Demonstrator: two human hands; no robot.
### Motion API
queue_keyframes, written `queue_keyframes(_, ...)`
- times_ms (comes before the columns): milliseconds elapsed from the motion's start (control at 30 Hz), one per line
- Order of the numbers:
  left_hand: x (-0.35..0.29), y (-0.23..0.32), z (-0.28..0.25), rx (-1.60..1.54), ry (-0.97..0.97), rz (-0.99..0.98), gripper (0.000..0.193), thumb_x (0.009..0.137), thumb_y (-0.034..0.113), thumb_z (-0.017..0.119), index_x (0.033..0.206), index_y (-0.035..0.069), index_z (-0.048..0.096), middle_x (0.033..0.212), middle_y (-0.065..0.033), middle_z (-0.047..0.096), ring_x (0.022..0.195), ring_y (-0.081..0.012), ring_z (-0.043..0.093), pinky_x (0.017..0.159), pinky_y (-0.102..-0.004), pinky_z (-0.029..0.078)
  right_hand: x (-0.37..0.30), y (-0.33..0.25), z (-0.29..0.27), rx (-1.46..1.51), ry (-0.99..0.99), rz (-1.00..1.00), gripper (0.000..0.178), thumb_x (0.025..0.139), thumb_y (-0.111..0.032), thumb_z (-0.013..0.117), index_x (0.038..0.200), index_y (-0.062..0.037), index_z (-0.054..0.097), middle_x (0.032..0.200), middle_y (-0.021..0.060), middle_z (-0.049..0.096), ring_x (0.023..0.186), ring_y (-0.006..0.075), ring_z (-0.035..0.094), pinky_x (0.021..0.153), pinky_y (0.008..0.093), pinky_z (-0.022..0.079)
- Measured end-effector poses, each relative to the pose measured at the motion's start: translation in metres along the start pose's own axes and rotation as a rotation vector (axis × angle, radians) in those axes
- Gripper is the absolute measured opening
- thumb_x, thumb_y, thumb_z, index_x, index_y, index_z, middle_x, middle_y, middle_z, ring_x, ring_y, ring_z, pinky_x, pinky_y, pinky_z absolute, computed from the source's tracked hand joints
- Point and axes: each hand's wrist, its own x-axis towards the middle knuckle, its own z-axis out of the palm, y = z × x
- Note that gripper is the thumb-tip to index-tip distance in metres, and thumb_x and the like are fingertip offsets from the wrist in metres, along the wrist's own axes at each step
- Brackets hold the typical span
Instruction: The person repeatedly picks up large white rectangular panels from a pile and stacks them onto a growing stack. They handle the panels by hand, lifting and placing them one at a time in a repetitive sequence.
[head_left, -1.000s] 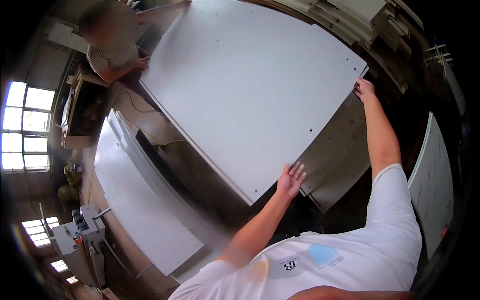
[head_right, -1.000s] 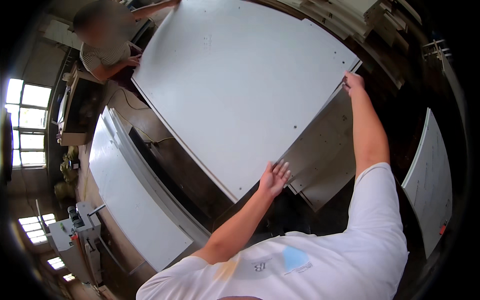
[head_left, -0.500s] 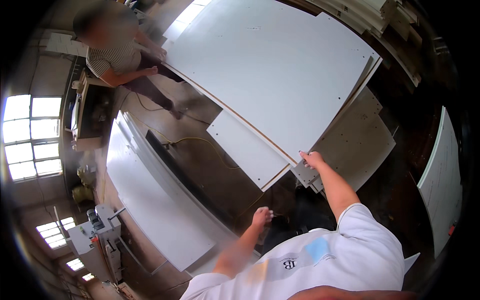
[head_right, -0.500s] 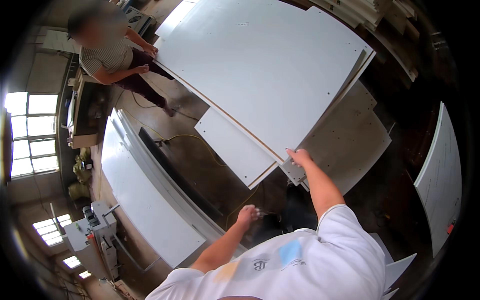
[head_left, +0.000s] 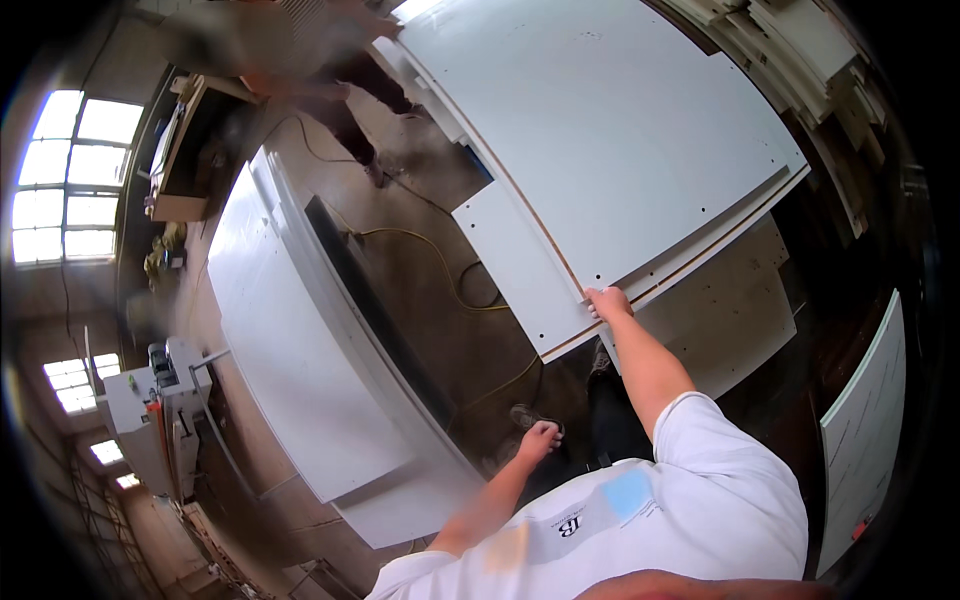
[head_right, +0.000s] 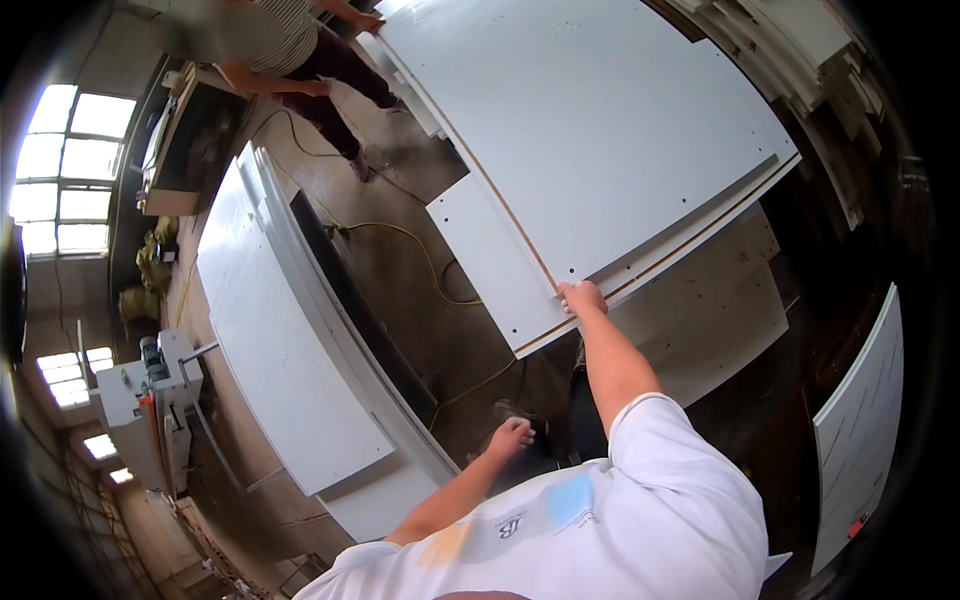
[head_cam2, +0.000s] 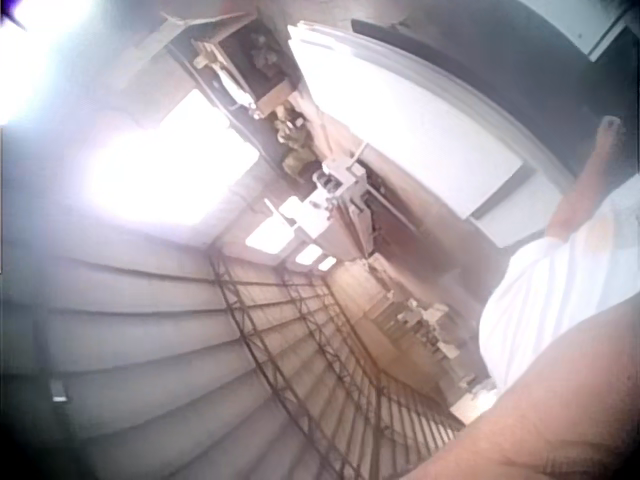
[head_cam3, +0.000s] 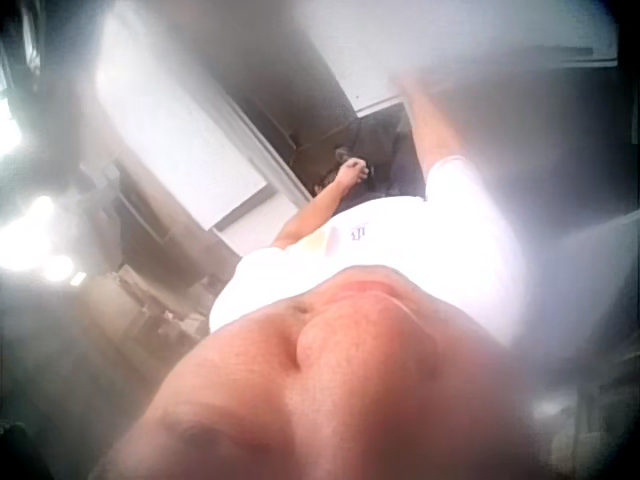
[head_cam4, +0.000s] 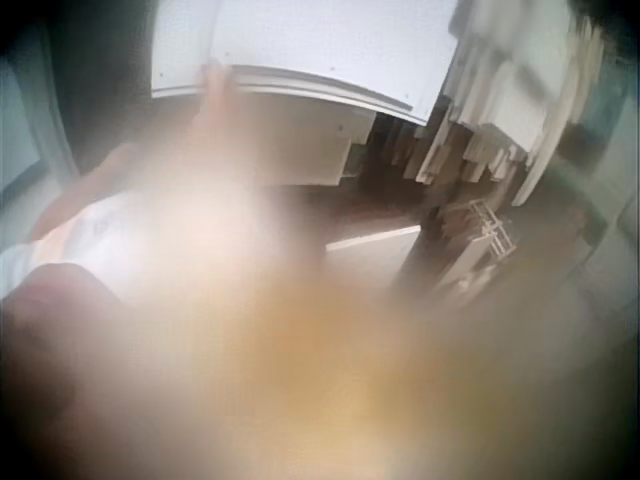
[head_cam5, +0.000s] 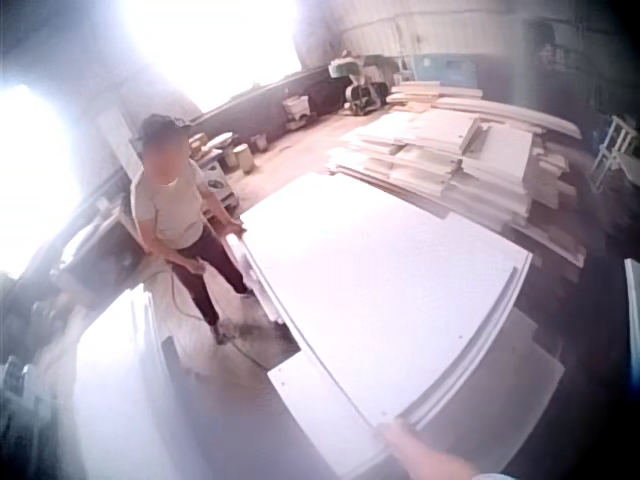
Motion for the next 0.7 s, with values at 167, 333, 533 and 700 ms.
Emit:
queue_keyframes(167, -0.017, 0.029, 0.025, -0.078, -0.056, 0.128, 0.024, 0.095, 0.030, 0.055, 0.106, 0.009, 0.057, 0.091, -0.0028, 0.065, 0.077, -0.0116, 0.061, 0.068, -0.0262, 0.047, 0.002, 0.001, 0.000, -0.094, -0.011, 0.008, 0.042, 0.089, -0.043, 0.058, 0.082, -0.0028, 0.066, 0.072, 0.0054, 0.068, 0.056, 0.0135, 0.063, 0.054, 0.0295, 0.048)
queue_keyframes(333, -0.027, 0.002, 0.004, -0.189, -0.063, 0.162, 0.023, 0.095, 0.027, 0.055, 0.107, 0.008, 0.058, 0.094, -0.0040, 0.066, 0.078, -0.0109, 0.061, 0.067, -0.0256, 0.048, -0.010, 0.008, -0.045, -0.133, 0.048, -0.225, 0.038, 0.088, -0.040, 0.059, 0.094, -0.0025, 0.063, 0.074, 0.0060, 0.069, 0.058, 0.0148, 0.064, 0.056, 0.0323, 0.050)
queue_keyframes(533, -0.009, -0.120, -0.075, -0.203, 0.187, 0.119, 0.020, 0.092, 0.023, 0.057, 0.102, 0.006, 0.059, 0.083, -0.0057, 0.066, 0.064, -0.0125, 0.061, 0.057, -0.0273, 0.049, -0.015, -0.038, -0.134, 0.129, 0.461, -0.349, 0.055, 0.086, -0.036, 0.062, 0.127, -0.0039, 0.048, 0.081, 0.0099, 0.067, 0.059, 0.0162, 0.063, 0.052, 0.0285, 0.048)
queue_keyframes(700, -0.047, -0.189, -0.132, -0.340, 0.330, 0.119, 0.019, 0.090, 0.022, 0.057, 0.094, 0.004, 0.061, 0.082, -0.0077, 0.067, 0.064, -0.0149, 0.062, 0.058, -0.0288, 0.051, -0.056, -0.026, -0.072, -0.139, 0.171, -0.303, 0.036, 0.089, -0.035, 0.059, 0.109, -0.0058, 0.057, 0.080, 0.0062, 0.063, 0.057, 0.0140, 0.056, 0.041, 0.0280, 0.039)
